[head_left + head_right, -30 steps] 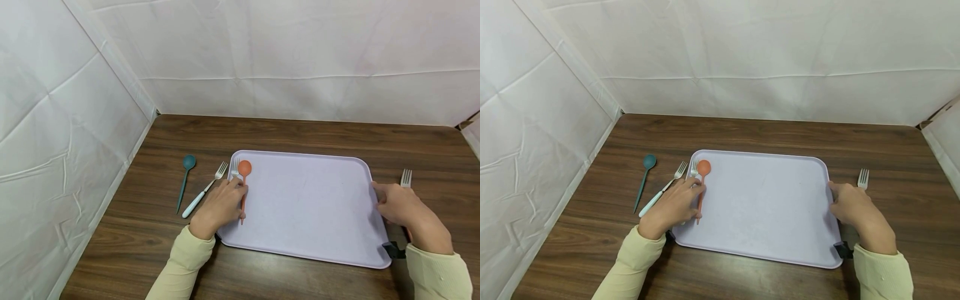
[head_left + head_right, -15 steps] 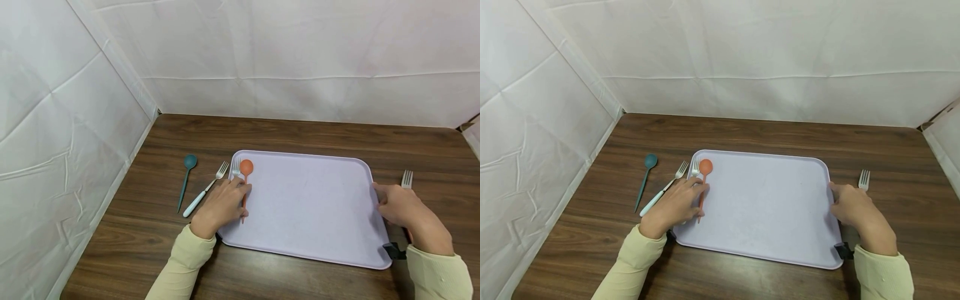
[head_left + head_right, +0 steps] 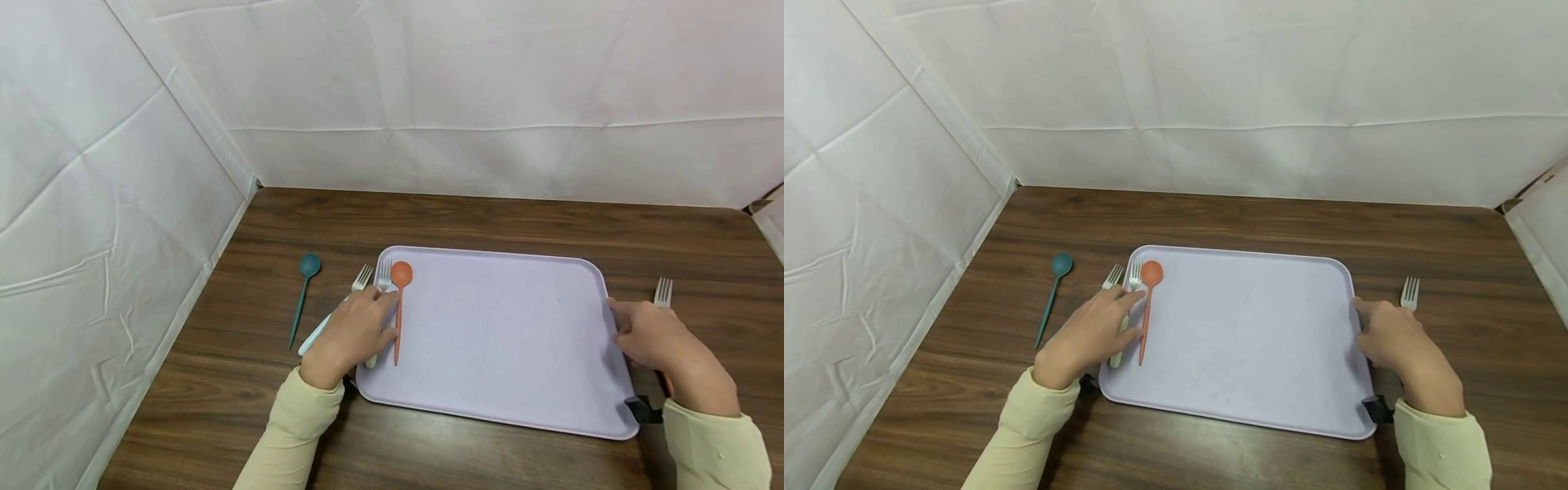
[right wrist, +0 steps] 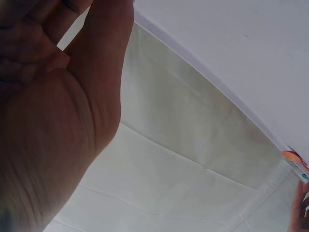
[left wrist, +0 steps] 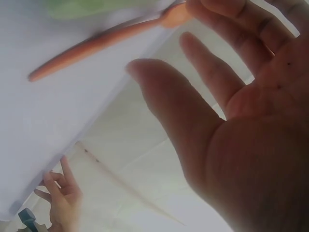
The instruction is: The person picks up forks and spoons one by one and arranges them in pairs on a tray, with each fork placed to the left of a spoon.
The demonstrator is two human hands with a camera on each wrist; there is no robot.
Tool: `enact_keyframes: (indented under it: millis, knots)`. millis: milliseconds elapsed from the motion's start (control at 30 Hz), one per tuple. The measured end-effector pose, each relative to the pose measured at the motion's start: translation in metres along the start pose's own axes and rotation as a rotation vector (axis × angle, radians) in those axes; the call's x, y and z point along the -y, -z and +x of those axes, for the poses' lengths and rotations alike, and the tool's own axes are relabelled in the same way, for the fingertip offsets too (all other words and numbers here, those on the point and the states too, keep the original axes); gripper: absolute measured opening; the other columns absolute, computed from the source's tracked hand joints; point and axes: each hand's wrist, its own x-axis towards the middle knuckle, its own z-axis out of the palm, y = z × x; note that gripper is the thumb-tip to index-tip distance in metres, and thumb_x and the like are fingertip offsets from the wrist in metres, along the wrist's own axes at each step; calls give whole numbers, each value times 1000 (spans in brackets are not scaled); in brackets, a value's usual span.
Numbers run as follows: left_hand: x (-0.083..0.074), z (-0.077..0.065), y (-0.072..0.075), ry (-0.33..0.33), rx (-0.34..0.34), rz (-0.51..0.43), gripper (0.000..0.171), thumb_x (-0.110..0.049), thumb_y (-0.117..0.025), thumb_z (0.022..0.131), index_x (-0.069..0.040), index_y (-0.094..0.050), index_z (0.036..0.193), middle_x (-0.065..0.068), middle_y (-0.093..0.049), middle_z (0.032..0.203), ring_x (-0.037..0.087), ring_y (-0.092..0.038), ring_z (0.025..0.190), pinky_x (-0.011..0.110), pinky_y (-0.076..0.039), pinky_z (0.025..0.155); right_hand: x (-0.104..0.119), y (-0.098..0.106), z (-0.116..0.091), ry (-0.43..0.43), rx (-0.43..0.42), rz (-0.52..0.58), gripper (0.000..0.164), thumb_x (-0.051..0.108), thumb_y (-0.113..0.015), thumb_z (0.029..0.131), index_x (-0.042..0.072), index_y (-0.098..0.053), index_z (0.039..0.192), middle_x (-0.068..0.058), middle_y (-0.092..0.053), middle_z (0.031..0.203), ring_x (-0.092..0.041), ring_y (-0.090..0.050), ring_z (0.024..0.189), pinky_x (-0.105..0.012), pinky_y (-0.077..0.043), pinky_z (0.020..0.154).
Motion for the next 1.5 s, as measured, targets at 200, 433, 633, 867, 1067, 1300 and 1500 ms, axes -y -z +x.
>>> enact_keyframes:
  millis: [200,433,633,867,1067,1300,1500]
  knots:
    - [0,-1,5,79,28,-28,53,-23,-69,79,-9,-54,128,13,-57,106,28,-56,90,41,-47,72,1,0,-1,-2,3,19,61,-1,-56,77,-17,-34,131,-12,-64,73,-16,-56,48,-33,-43,47]
    - [3,0,7,147,86,-60,55,-23,-67,83,-8,-49,133,14,-55,112,29,-54,98,41,-47,76,2,0,-1,-8,0,14,61,-1,-57,77,-17,-34,131,-12,-64,73,-16,-55,48,-33,-42,47]
    - [6,-1,10,170,92,-89,55,-21,-66,83,-6,-49,133,17,-54,118,30,-52,107,43,-46,83,1,0,0,-4,-1,13,61,-1,-57,77,-17,-34,131,-12,-64,73,-16,-55,47,-33,-43,47]
    - [9,-3,12,196,77,-75,54,-19,-65,83,-5,-49,133,18,-54,117,31,-52,106,45,-46,81,1,0,0,0,3,16,61,0,-57,77,-17,-34,130,-12,-64,73,-15,-56,48,-33,-43,48]
    - [10,-4,14,250,93,-77,56,-24,-65,85,-5,-47,134,19,-52,115,31,-51,103,46,-47,77,0,-1,0,2,1,15,61,0,-58,77,-17,-34,131,-13,-65,74,-15,-56,48,-33,-44,48]
    - [12,-5,13,310,99,-79,59,-29,-66,85,-6,-46,135,20,-49,118,33,-48,106,48,-47,75,0,-2,0,-2,0,19,61,0,-57,77,-17,-35,131,-15,-65,75,-16,-56,48,-33,-44,47]
    - [16,-4,12,339,111,-87,61,-29,-65,85,-4,-43,137,22,-49,118,35,-49,104,49,-47,76,-1,-1,0,7,-10,9,60,1,-57,77,-17,-36,130,-13,-65,73,-15,-55,47,-33,-43,47]
